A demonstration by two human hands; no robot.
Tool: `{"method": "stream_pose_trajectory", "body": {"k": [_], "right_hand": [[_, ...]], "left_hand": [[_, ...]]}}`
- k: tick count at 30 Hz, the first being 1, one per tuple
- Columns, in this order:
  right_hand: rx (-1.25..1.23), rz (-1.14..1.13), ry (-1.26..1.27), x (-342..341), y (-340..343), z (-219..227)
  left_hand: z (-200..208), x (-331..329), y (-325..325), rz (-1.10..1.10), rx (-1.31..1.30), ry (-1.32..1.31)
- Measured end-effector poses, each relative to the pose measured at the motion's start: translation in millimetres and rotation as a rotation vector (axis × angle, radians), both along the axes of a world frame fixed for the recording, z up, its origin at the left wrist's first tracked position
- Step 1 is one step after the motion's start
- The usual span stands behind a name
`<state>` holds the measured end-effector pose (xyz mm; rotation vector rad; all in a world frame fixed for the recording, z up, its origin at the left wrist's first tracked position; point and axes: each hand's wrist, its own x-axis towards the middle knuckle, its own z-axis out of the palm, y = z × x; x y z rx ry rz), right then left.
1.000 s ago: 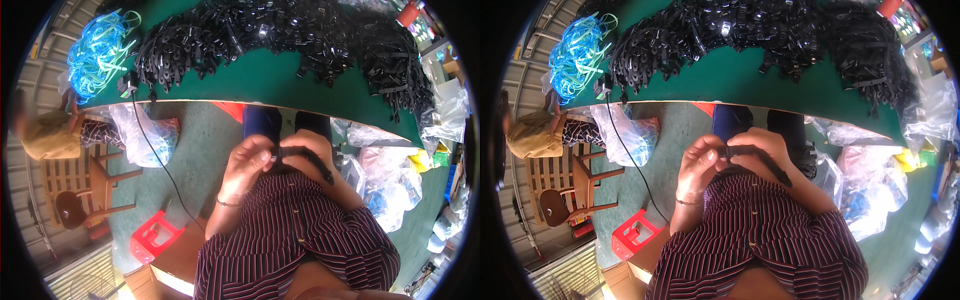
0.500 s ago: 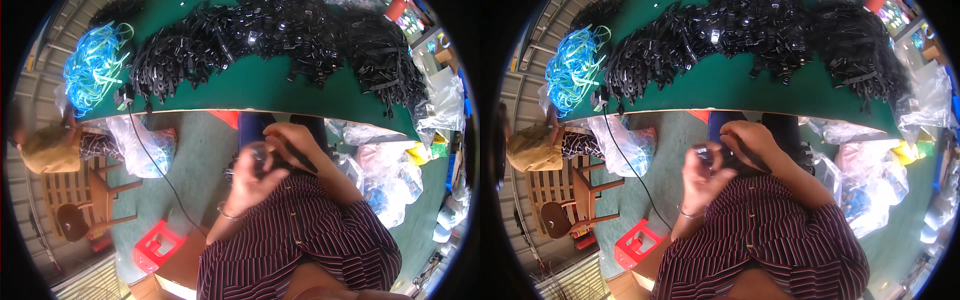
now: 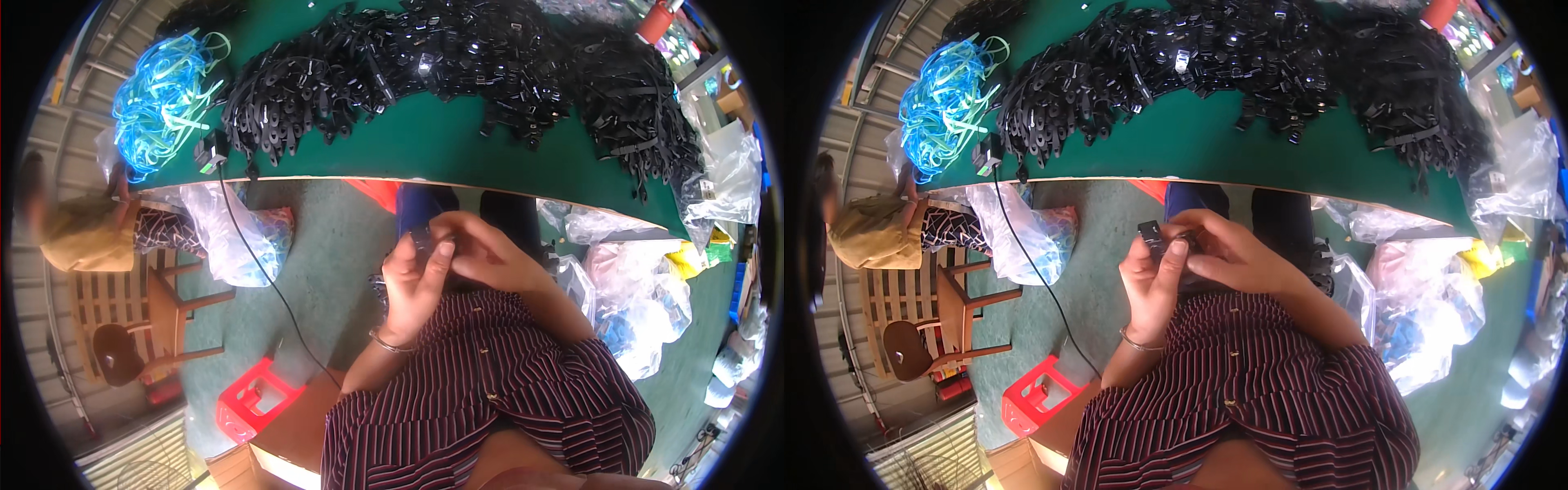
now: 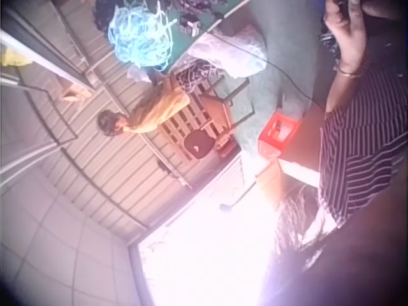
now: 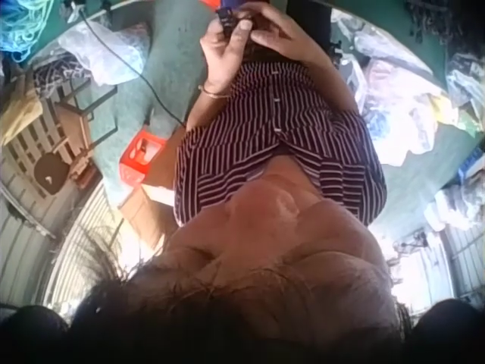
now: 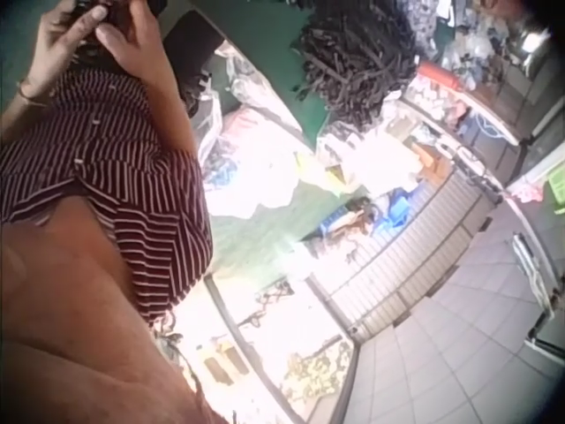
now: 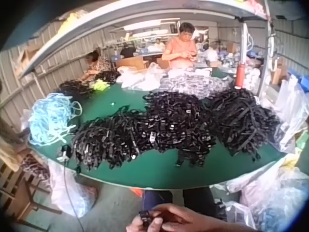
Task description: The person assembles small black plastic components by hand at a workbench.
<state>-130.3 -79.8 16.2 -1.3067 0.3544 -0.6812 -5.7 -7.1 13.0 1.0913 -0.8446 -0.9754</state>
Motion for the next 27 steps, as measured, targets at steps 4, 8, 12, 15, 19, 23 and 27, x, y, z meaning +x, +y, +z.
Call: {"method": "stream_pose_trajectory", "body": {"k": [4, 8, 12, 15, 19, 23, 27], "right_hand": [[-0.063, -0.163, 0.227, -8, 3, -2], [0.084, -0.224, 0.171, -11, -1, -2], [0.032, -0.218, 0.198, -15, -4, 2], [0.108, -0.188, 0.136, -17, -7, 3], [0.248, -0.097, 0.055, -16, -7, 1], [0.386, 0.07, -0.027, -12, -5, -1], [0.5, 0.149, -0.026, -12, -4, -3]], "left_hand": [[2, -2, -3, -0.019, 0.036, 0.051], [0, 2, -1, -0.032, -0.097, 0.196], [13, 6, 0, -0.096, 0.005, 0.085], [13, 17, 3, -0.214, 0.019, -0.049], [12, 18, 6, -0.222, 0.013, -0.02], [1, 18, 9, -0.205, 0.002, 0.046], [-5, 19, 14, -0.207, 0.021, 0.067]]}}
